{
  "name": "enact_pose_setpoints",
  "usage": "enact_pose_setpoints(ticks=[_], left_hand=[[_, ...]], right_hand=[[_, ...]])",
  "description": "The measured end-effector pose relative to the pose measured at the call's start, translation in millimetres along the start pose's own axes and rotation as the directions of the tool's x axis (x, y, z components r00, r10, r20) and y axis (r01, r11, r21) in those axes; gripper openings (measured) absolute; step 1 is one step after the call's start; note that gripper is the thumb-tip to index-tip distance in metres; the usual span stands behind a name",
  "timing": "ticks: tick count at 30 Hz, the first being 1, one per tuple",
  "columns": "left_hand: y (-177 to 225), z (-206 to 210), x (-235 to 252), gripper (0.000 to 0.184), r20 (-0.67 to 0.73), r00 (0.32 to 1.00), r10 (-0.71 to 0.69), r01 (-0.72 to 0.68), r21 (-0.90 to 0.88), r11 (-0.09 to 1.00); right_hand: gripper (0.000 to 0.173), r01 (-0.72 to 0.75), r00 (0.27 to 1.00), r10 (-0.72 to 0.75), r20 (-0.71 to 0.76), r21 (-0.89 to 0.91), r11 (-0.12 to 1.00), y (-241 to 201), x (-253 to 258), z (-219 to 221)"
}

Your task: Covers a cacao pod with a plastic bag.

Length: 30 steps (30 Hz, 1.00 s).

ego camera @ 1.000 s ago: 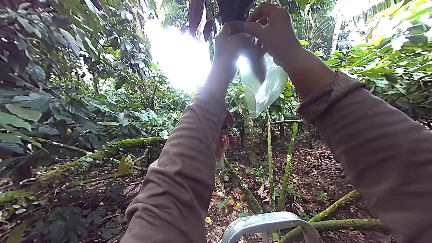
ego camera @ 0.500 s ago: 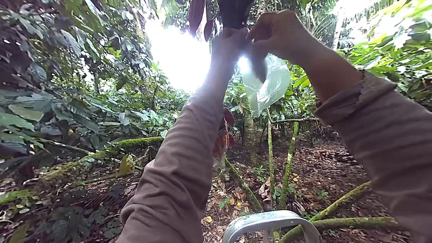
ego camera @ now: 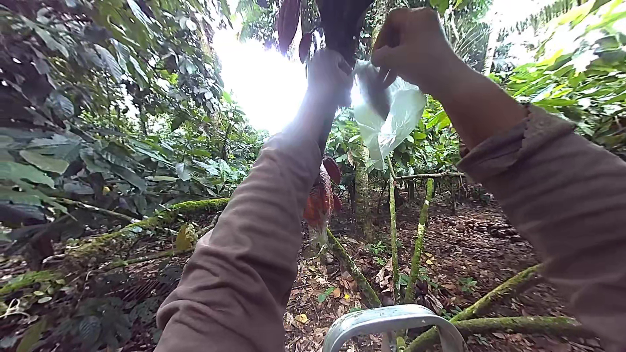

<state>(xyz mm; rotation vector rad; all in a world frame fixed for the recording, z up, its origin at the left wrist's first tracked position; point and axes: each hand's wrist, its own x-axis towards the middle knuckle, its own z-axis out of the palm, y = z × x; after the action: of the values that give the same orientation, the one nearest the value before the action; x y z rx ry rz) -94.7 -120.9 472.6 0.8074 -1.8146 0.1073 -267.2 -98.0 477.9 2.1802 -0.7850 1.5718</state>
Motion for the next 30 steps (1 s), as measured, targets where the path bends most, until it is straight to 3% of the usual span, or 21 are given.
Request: enact_pose_setpoints(ticks=[2, 4, 5, 7, 9, 11, 16, 21, 26, 30], left_hand=[[3.7, -5.2, -1.2, 0.019, 0.028, 0.999, -0.035, 0.033, 0.057, 0.998], [8.4, -9.0, -4.0, 0.014, 0.013, 0.991, -0.137, 0.137, -0.118, 0.984], [10.4, -9.6, -4.7, 0.009, 0.017, 0.981, -0.195, 0.191, -0.299, 0.935], [10.7, -6.3, -3.5, 0.002, 0.075, 0.968, -0.241, 0.23, -0.651, 0.724], [8.0, 2.5, -2.0, 0.004, 0.115, 0.969, -0.218, 0.218, -0.811, 0.543], [5.5, 9.9, -2.2, 0.008, 0.141, 0.978, -0.151, 0.198, -0.845, 0.496], [-8.2, 12.2, -1.1, 0.012, 0.061, 0.997, 0.052, 0.002, -0.664, 0.748], [-3.5, 6.6, 1.5, 0.02, -0.06, 0.988, 0.143, -0.154, -0.263, 0.952], [7.3, 11.3, -0.1, 0.025, -0.171, 0.957, 0.236, -0.2, 0.201, 0.959], [10.2, 25.6, -6.5, 0.022, -0.323, 0.903, 0.284, -0.184, 0.306, 0.934]], right_hand=[[0.021, 0.097, 0.993, -0.094, 0.071, -0.038, 0.995, 0.7, -3.0, -3.5], [0.02, 0.198, 0.97, -0.187, 0.153, -0.061, 0.978, 0.6, -3.9, -7.0], [0.02, 0.236, 0.959, -0.221, 0.177, -0.072, 0.969, 1.2, -3.2, -7.5], [0.02, 0.262, 0.95, -0.241, 0.197, -0.086, 0.961, -1.4, -3.3, -7.1], [0.021, 0.271, 0.951, -0.256, 0.171, -0.068, 0.96, -1.9, -0.9, -4.4], [0.02, 0.269, 0.956, -0.264, 0.126, -0.026, 0.963, -1.0, 3.4, -1.9], [0.022, 0.107, 0.988, -0.114, 0.106, 0.069, 0.992, 0.1, 13.8, 2.8], [0.021, 0.002, 0.988, -0.013, 0.151, 0.073, 0.997, -4.2, 17.7, 1.9], [0.021, -0.048, 0.994, 0.043, 0.101, 0.054, 0.997, -2.4, 21.7, 8.7], [0.019, -0.138, 0.989, 0.135, 0.057, 0.049, 0.989, -6.9, 21.3, 14.4]])
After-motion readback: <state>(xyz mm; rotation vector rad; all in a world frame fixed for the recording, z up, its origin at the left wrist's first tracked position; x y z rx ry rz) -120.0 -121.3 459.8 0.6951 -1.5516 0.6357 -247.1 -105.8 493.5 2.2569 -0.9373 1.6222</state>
